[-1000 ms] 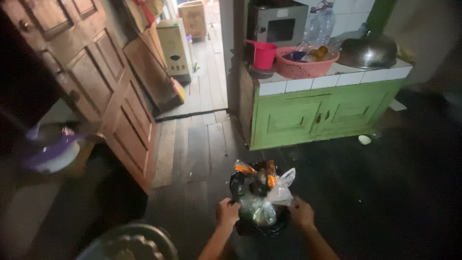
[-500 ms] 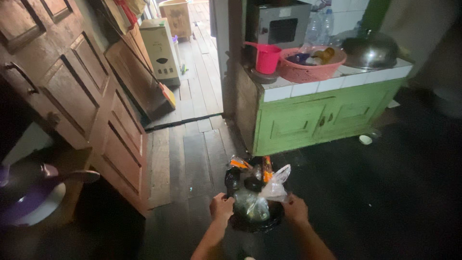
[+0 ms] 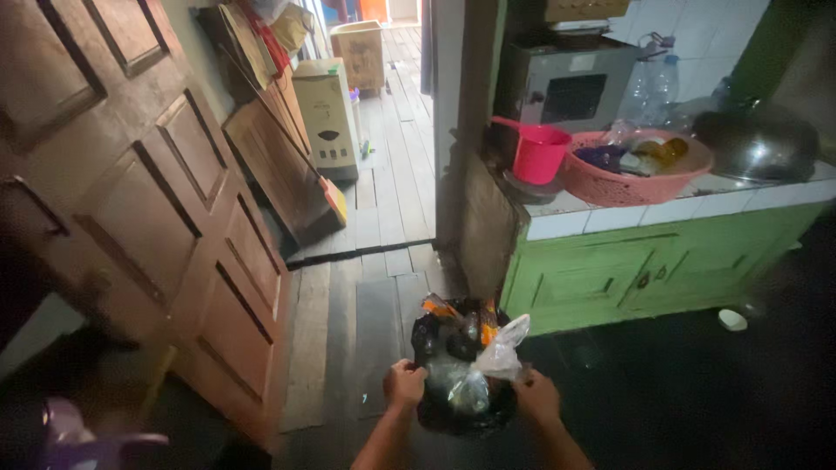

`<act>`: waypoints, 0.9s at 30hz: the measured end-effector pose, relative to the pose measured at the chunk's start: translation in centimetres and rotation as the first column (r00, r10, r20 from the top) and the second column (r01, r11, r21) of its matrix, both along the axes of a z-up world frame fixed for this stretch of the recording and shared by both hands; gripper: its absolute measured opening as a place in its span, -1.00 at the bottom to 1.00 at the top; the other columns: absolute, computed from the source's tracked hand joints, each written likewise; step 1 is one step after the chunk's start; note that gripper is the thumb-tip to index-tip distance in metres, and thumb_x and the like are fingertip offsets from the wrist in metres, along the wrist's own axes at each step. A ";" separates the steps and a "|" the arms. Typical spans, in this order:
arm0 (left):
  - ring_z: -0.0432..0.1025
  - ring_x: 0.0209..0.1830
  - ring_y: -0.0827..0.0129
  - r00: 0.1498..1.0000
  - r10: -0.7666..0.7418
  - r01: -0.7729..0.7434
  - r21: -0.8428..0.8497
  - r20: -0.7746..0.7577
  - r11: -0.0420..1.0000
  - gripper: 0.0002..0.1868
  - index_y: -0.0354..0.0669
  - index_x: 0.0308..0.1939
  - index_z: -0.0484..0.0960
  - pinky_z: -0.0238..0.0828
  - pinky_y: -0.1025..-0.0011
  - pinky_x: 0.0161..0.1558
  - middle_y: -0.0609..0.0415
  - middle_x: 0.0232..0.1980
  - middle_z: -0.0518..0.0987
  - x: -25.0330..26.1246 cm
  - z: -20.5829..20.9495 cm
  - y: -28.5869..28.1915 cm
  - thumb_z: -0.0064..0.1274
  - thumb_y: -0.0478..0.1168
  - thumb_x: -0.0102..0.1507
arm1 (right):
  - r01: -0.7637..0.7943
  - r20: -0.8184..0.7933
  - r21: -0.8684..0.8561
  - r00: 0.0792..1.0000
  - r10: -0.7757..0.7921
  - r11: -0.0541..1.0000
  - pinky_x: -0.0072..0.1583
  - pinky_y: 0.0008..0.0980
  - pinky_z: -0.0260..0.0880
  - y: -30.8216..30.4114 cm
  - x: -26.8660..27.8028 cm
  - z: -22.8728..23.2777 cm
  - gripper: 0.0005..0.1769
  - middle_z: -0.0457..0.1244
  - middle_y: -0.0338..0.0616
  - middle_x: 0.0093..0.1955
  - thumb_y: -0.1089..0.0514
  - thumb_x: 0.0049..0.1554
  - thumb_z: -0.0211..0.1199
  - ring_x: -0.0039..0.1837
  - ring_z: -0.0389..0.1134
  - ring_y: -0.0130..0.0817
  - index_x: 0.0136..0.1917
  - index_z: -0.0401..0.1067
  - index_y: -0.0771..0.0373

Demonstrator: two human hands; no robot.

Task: The person carries a small woven basket containing a plastic bag of trash through a hallway and into a kitchen area, then onto a wooden porch. They remove the bag from the basket, tie it shut, and place it into a larger trash bin.

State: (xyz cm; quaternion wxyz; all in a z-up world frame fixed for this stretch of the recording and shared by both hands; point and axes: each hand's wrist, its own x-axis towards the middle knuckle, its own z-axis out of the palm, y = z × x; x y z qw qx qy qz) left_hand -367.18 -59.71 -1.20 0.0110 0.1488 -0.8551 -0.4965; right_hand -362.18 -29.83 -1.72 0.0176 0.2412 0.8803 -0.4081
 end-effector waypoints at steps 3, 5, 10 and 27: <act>0.64 -0.16 0.10 0.997 0.059 -0.055 -0.076 0.056 0.996 -0.68 -0.10 -0.25 0.77 0.52 0.23 -0.06 -0.02 -0.23 0.74 -4.7 0.0 -0.4 0.23 -0.05 -0.01 | 0.004 -0.169 0.017 0.986 -0.001 1.000 0.05 -0.12 0.48 -0.8 -4.0 0.0 -0.64 0.45 0.08 -0.12 -0.03 0.04 0.33 -0.03 0.52 -0.04 -0.07 0.55 0.32; 0.63 -0.14 0.10 0.999 0.046 -0.045 -0.055 0.025 0.997 -0.67 -0.11 -0.23 0.76 0.51 0.23 -0.05 -0.01 -0.21 0.74 -7.6 0.4 -0.9 0.22 -0.05 0.00 | 0.010 -0.167 0.056 0.986 0.000 0.998 0.04 -0.10 0.46 -1.2 -7.1 0.3 -0.62 0.43 0.09 -0.11 -0.03 0.02 0.36 -0.03 0.49 0.01 -0.05 0.52 0.32; 0.64 -0.16 0.12 0.999 0.054 -0.054 -0.017 0.002 0.998 -0.69 -0.10 -0.22 0.76 0.53 0.23 -0.07 0.01 -0.24 0.74 -14.1 1.4 -3.2 0.19 -0.09 0.01 | 0.011 -0.208 0.120 0.978 0.014 0.993 0.05 -0.10 0.44 -3.5 -14.2 0.1 -0.64 0.43 0.09 -0.13 -0.05 0.01 0.35 -0.03 0.48 0.02 -0.11 0.55 0.31; 0.58 -0.52 0.33 0.995 -0.104 0.104 0.007 0.005 0.995 -0.75 -0.16 -0.26 0.75 0.48 0.35 -0.36 0.03 -0.43 0.72 -37.3 6.2 -17.5 0.15 -0.13 0.08 | 0.129 -0.135 0.028 0.983 -0.124 0.991 0.01 -0.13 0.46 -18.7 -35.5 -2.1 -0.54 0.46 0.13 -0.12 -0.11 0.14 0.28 -0.06 0.53 -0.04 -0.01 0.54 0.38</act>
